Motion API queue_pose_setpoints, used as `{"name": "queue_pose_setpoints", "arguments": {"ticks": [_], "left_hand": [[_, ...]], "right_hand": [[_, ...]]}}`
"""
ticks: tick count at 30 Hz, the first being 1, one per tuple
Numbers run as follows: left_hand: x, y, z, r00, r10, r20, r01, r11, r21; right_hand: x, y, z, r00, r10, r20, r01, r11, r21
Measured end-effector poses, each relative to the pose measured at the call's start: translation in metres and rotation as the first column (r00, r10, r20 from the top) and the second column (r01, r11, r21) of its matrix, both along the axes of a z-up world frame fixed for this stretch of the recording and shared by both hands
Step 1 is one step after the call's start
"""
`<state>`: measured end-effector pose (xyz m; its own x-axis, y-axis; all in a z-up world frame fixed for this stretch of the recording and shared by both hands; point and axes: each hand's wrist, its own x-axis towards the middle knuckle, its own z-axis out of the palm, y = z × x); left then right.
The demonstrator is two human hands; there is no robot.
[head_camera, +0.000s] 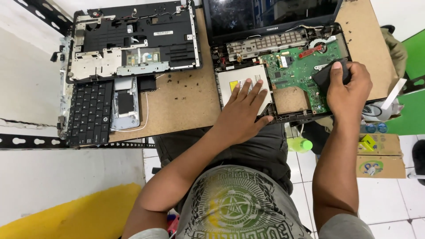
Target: Disassembling a laptop to access and repair the motherboard and internal components.
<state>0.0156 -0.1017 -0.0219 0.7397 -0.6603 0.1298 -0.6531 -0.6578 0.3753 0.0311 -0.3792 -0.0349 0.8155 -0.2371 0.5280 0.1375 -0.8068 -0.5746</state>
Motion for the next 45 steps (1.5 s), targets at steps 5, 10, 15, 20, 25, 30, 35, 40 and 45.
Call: {"name": "queue_pose_setpoints", "arguments": {"ticks": [5, 10, 15, 20, 25, 30, 35, 40, 45], "left_hand": [[0.001, -0.002, -0.001, 1.0, -0.012, 0.025, 0.011, 0.999, 0.036], [0.005, -0.002, -0.002, 0.999, -0.027, -0.024, 0.028, 1.0, 0.014], [0.009, 0.001, 0.005, 0.998, 0.032, -0.058, -0.036, 0.997, -0.071], [0.017, 0.003, 0.013, 0.99, 0.138, -0.018, -0.139, 0.989, -0.05], [0.023, 0.004, 0.01, 0.967, 0.23, 0.111, -0.227, 0.973, -0.037], [0.024, -0.005, 0.015, 0.974, 0.223, 0.034, -0.225, 0.971, 0.083], [0.023, -0.008, 0.012, 0.977, 0.214, 0.005, -0.213, 0.973, 0.091], [0.018, -0.008, 0.005, 0.981, 0.196, -0.013, -0.196, 0.98, 0.02], [0.013, -0.008, 0.001, 0.985, 0.163, -0.058, -0.158, 0.984, 0.086]], "right_hand": [[-0.001, 0.001, 0.001, 1.0, 0.011, 0.018, -0.011, 1.0, -0.003], [-0.001, 0.001, 0.0, 0.999, 0.02, 0.031, -0.019, 1.0, -0.011], [-0.002, 0.003, 0.003, 1.0, 0.008, 0.012, -0.008, 1.0, 0.015], [-0.001, 0.003, 0.005, 1.0, -0.006, 0.0, 0.006, 1.0, 0.018], [-0.002, 0.004, 0.004, 1.0, 0.006, -0.001, -0.006, 0.999, 0.047], [-0.004, 0.003, 0.005, 0.999, 0.039, 0.037, -0.04, 0.999, 0.016], [-0.003, 0.002, 0.004, 0.999, 0.033, 0.028, -0.034, 0.999, 0.031], [-0.002, 0.0, 0.0, 1.0, 0.026, 0.017, -0.027, 0.999, 0.045], [-0.002, -0.001, -0.002, 0.999, 0.032, 0.036, -0.033, 0.999, 0.015]]}}
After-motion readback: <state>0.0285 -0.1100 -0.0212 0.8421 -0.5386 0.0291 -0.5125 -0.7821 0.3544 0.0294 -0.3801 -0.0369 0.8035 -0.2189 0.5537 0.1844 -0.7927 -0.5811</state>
